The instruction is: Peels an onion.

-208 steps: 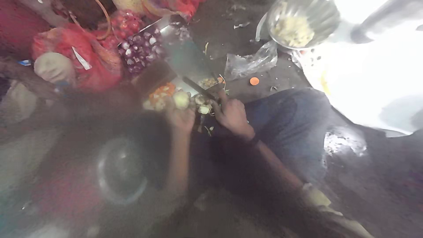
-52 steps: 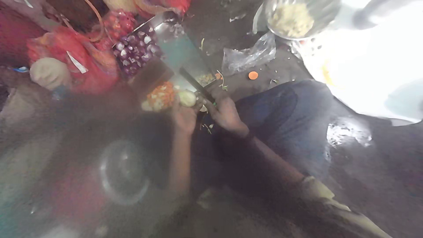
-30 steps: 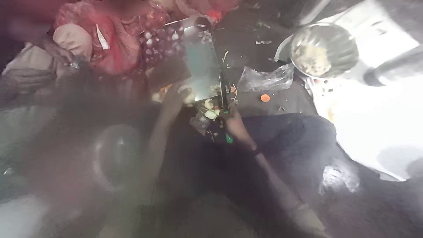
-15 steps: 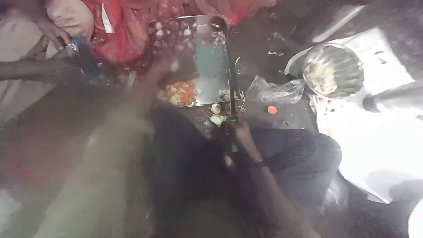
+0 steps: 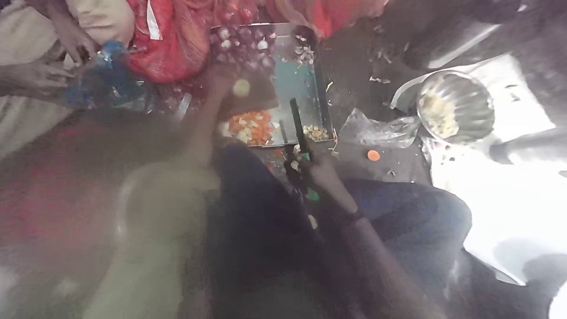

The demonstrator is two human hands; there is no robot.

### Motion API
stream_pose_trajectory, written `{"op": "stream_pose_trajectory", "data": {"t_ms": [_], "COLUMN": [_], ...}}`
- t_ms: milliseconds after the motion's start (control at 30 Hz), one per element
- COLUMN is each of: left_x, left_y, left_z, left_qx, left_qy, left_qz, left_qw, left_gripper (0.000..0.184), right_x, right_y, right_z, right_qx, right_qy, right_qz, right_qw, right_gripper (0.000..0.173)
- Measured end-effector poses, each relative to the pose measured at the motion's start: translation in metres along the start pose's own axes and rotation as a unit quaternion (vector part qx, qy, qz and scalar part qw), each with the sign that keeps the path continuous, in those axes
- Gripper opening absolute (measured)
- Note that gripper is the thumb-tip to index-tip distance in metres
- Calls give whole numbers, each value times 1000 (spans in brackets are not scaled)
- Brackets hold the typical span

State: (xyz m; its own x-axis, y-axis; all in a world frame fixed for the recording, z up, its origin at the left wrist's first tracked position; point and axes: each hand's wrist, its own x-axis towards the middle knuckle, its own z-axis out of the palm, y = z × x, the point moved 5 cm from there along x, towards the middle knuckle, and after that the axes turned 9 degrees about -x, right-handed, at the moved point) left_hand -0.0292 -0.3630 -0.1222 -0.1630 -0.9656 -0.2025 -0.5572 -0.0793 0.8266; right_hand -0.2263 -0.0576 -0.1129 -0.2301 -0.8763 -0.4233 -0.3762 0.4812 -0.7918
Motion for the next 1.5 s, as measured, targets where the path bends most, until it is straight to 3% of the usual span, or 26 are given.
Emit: {"op": "stream_pose_trajectory", "data": {"t_ms": [67, 133, 200, 267, 333, 467, 600, 733, 833, 967, 1167, 1300, 1500], "left_x": [3, 9, 10, 5, -1, -2, 8, 8, 10, -2, -8, -14, -3], "left_y": [-6, -10, -3, 12, 20, 13, 3, -5, -1, 23, 33, 41, 33], "left_z": [10, 19, 26, 36, 42, 34, 29, 26, 29, 33, 39, 40, 40], "left_qx": [36, 68, 106, 154, 172, 146, 100, 80, 114, 223, 286, 313, 294], "left_qy": [-49, -75, -110, -163, -193, -184, -152, -124, -109, -114, -123, -145, -127], "left_qz": [-2, 46, 132, 206, 196, 148, 149, 144, 186, 238, 232, 223, 163], "left_qw": [998, 994, 979, 953, 946, 961, 972, 979, 970, 938, 922, 912, 933], "left_gripper": [50, 56, 51, 51, 52, 51, 59, 44, 34, 22, 22, 23, 28], "right_x": [5, 14, 28, 42, 37, 26, 32, 42, 78, 107, 102, 88, 123], "right_y": [-32, -41, -20, 14, 18, -6, -29, -36, -43, -63, -71, -72, -73], "right_z": [-6, -5, 12, 35, 40, 27, 16, 25, 37, 50, 64, 65, 68], "right_qx": [4, 50, 49, 11, 7, 32, -16, -163, -261, -340, -378, -367, -377], "right_qy": [1, -12, -40, -55, -20, 49, 19, 36, 59, 22, 28, 53, -7], "right_qz": [-30, -41, 3, 67, 85, 27, 1, -5, -17, 18, 47, 6, 29], "right_qw": [1000, 998, 998, 996, 996, 998, 1000, 986, 963, 940, 924, 929, 926], "right_gripper": [60, 59, 43, 39, 37, 38, 41, 46, 41, 42, 39, 38, 42]}}
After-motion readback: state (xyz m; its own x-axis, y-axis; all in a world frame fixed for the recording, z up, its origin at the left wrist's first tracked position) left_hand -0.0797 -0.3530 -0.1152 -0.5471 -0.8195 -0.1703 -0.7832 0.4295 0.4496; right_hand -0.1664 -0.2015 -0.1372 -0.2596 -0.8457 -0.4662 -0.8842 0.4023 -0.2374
